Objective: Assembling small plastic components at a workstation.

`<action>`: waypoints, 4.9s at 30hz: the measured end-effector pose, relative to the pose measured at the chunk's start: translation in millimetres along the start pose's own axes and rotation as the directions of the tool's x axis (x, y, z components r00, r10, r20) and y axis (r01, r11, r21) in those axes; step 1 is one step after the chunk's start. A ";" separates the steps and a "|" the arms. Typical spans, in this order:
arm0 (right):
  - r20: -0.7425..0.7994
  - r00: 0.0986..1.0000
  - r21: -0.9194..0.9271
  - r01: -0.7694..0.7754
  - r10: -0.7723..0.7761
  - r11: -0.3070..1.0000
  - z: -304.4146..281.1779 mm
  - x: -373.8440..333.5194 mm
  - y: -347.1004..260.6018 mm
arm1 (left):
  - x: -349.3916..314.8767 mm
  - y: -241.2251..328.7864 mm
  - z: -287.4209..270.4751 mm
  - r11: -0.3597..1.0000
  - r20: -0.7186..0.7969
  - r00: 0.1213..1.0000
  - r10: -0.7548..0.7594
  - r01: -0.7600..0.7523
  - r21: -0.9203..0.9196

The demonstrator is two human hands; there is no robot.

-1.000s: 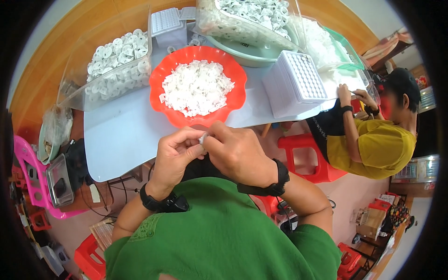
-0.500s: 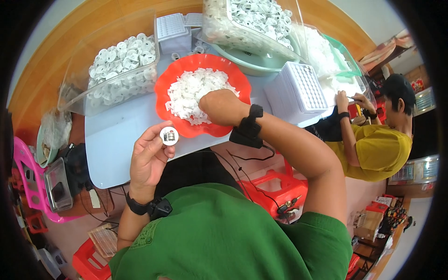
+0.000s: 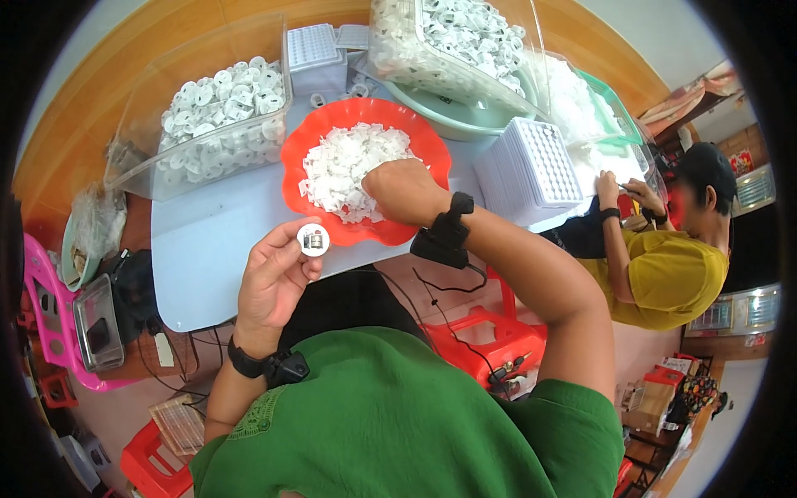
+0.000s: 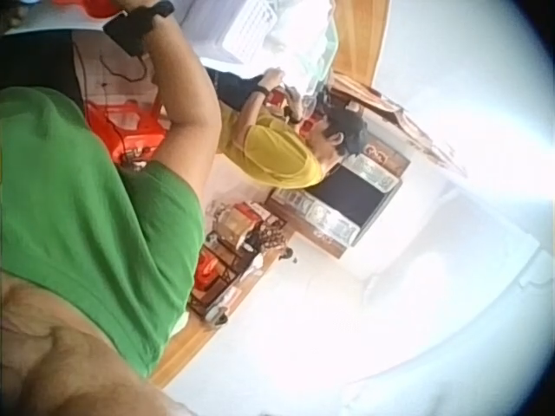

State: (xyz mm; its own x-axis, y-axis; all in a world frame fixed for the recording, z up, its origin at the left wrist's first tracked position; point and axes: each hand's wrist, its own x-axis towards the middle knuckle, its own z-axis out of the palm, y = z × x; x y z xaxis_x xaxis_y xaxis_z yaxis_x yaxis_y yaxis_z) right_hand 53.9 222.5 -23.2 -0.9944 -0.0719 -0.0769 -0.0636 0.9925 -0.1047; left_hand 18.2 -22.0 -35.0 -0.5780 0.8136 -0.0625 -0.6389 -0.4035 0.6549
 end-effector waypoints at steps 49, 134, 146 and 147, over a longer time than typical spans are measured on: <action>-0.325 0.899 0.936 0.260 0.295 0.239 -40.0 -86.5 -63.3 | 11.0 -22.7 34.5 0.995 0.133 0.991 -0.034 0.021 0.099; -0.695 0.618 0.687 0.421 0.368 0.592 -16.0 -95.2 -95.5 | -2.0 -25.5 77.1 0.529 0.205 0.891 0.405 -0.411 0.742; -0.455 0.787 0.868 0.287 0.417 0.405 -116.7 -89.7 -21.1 | 57.8 162.7 28.7 0.575 -0.060 0.872 0.486 -0.268 0.773; -0.490 0.759 0.841 0.282 0.428 0.463 -132.5 -81.2 -5.7 | 65.0 175.4 25.4 0.556 -0.132 0.828 0.544 -0.238 0.796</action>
State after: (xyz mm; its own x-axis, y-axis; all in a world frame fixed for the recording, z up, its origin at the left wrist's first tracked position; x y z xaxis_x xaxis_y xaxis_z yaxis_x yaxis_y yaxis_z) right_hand 123.9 235.8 115.0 -0.8233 0.4192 0.3827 -0.2390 0.3555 -0.9036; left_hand -118.5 -29.3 94.9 -0.8937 0.3991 0.2051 0.1867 -0.0851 0.9787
